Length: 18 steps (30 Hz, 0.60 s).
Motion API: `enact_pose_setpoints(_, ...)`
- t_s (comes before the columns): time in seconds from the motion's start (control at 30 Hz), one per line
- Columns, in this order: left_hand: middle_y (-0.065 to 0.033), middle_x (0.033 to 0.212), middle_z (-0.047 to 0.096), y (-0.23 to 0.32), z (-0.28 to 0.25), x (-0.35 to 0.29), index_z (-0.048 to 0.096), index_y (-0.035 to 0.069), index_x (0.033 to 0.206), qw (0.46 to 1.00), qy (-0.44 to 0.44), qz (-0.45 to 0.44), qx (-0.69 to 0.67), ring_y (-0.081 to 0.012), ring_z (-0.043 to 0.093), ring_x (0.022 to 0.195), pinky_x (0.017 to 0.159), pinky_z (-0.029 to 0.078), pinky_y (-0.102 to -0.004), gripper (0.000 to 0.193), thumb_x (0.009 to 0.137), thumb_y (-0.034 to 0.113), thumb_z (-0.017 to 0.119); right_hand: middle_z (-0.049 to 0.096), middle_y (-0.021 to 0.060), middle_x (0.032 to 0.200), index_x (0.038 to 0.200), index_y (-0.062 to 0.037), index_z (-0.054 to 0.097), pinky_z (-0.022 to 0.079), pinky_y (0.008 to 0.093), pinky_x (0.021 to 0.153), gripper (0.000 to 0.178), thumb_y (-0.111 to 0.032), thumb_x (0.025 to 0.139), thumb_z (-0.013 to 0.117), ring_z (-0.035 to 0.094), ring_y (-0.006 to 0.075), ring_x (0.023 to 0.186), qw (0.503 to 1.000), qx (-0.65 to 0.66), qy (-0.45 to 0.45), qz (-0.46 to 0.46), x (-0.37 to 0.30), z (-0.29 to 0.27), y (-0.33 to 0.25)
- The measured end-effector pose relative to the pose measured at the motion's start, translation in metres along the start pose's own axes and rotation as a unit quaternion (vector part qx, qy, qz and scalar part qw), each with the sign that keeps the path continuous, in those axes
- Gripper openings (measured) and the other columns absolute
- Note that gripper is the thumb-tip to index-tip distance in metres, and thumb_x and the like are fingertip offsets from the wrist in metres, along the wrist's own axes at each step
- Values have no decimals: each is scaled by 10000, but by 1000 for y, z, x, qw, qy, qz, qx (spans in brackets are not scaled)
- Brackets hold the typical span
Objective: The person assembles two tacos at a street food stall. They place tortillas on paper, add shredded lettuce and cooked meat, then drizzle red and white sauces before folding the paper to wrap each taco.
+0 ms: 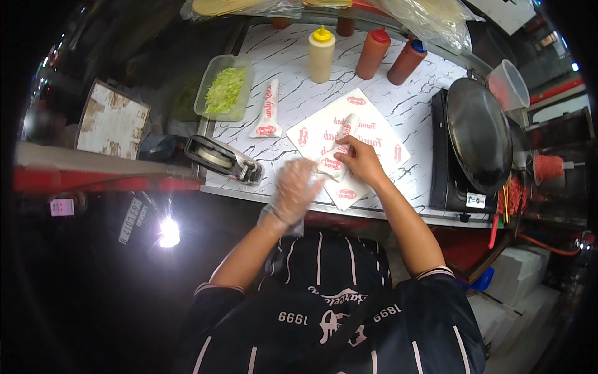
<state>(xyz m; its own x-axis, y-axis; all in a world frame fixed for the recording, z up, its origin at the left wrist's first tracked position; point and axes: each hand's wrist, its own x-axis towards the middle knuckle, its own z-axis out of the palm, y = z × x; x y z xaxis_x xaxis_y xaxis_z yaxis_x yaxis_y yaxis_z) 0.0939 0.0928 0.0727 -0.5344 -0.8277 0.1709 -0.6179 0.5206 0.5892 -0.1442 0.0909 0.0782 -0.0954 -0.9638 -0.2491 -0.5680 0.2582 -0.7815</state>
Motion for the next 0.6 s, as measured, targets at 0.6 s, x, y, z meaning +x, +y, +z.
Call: enact_pose_setpoints(0.6,-390,1691,270,6,82,-8,546,293,1608,988,39,111,103,-650,294,1527,1218,175,-765,687,1015,640,519,771,220,1084,1215,-45,762,577,494,900,484,-433,930,810,736,396,967,954,-62,-164,-241,37,150,-140)
